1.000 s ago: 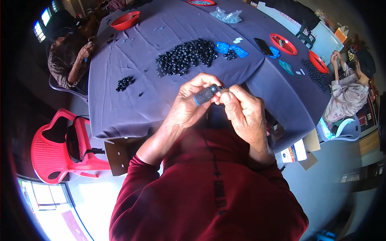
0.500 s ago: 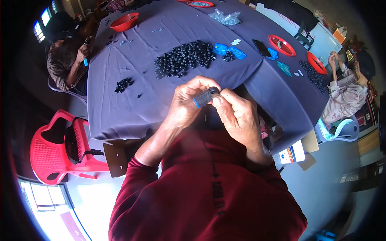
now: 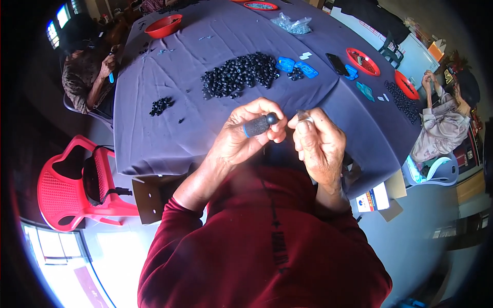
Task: The person assembles small black plastic components by hand at a workstation.
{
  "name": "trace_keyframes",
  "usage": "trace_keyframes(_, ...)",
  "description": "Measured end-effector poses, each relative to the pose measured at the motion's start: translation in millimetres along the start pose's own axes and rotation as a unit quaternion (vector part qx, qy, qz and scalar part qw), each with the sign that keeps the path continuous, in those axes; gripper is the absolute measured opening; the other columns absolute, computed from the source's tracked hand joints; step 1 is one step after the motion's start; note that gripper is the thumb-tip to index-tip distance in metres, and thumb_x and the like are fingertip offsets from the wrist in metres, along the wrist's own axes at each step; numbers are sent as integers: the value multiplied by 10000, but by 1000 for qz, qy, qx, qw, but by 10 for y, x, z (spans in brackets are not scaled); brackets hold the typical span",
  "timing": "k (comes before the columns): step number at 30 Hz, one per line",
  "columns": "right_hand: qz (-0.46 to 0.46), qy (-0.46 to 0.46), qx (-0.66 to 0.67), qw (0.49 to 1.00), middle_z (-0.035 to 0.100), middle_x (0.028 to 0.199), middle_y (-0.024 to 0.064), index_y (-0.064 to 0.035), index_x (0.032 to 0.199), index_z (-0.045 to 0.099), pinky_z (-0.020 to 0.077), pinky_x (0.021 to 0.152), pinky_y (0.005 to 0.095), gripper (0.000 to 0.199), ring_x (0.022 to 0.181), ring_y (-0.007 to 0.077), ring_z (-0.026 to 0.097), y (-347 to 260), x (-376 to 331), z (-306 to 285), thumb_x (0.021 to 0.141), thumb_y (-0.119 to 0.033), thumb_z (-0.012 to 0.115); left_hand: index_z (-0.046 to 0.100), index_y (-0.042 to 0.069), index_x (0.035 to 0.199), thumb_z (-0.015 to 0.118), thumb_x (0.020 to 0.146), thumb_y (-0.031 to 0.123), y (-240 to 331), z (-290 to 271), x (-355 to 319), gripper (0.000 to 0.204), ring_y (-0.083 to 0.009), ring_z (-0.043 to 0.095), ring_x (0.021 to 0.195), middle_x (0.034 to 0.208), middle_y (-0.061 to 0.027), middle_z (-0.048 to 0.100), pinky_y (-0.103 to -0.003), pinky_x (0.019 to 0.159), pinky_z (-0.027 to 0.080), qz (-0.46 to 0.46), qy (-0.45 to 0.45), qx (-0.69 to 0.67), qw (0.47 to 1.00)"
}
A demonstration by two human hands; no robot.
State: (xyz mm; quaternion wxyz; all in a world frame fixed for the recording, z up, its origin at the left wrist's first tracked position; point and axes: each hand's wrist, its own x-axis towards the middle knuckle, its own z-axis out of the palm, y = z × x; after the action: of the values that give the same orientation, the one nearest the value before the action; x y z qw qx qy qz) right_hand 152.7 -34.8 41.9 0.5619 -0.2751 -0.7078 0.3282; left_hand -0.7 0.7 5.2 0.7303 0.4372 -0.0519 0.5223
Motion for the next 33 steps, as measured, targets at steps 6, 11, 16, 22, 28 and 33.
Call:
trace_keyframes(6, -121, -43, -48, 991, 593, 877, 88, 59, 1050, 525, 462, 621, 210, 263, 707, 90, 559, 25, 50, -2, 798, -4, 570, 509, -17, 990, 631, 777, 138, 11, -42, -17, 291, -131, 500, 706, 827, -93, 533, -257, 621, 407, -40, -7, -59, 997)
trace_keyframes(11, -25, -58, 22, 998, 603, 822, 78, 61, 1015, 538, 488, 621, 214, 232, 708, 95, 586, 53, 10, -20, 784, 74, 552, 521, -11, 965, 642, 770, 150, -52, -85, -59, 280, -125, 493, 686, 833, -85, 532, -262, 602, 409, -67, 4, -84, 994)
trace_keyframes(16, -60, -35, -3, 998, 599, 766, 77, 58, 964, 542, 489, 606, 213, 188, 659, 95, 584, 48, 13, -1, 779, 62, 574, 532, -22, 959, 630, 785, 159, -49, -84, -63, 270, -131, 530, 710, 888, -94, 556, -255, 613, 430, -70, -32, -42, 996)
trace_keyframes(22, -32, 1, -16, 999, 590, 763, 67, 57, 907, 546, 473, 586, 199, 134, 675, 91, 572, 54, -11, 4, 777, 71, 574, 536, -26, 1020, 627, 776, 75, -45, 79, -26, 279, -139, 580, 772, 917, -110, 597, -242, 702, 473, 82, 32, 146, 985)
trace_keyframes(28, -124, -3, -82, 989, 570, 734, 58, 37, 874, 545, 424, 515, 167, 97, 585, 47, 513, -13, 50, 19, 830, -50, 553, 552, -17, 981, 604, 789, 41, -85, 53, -26, 207, -128, 548, 718, 815, -86, 578, -260, 670, 460, 135, 57, 202, 968)
trace_keyframes(33, 91, 8, 32, 995, 493, 652, 7, 22, 820, 526, 317, 434, 167, 251, 490, 24, 402, -66, -16, -38, 904, -203, 450, 520, 4, 997, 603, 812, 183, -55, 19, -9, 270, -154, 531, 746, 827, -99, 563, -311, 708, 439, 72, 8, -12, 997)
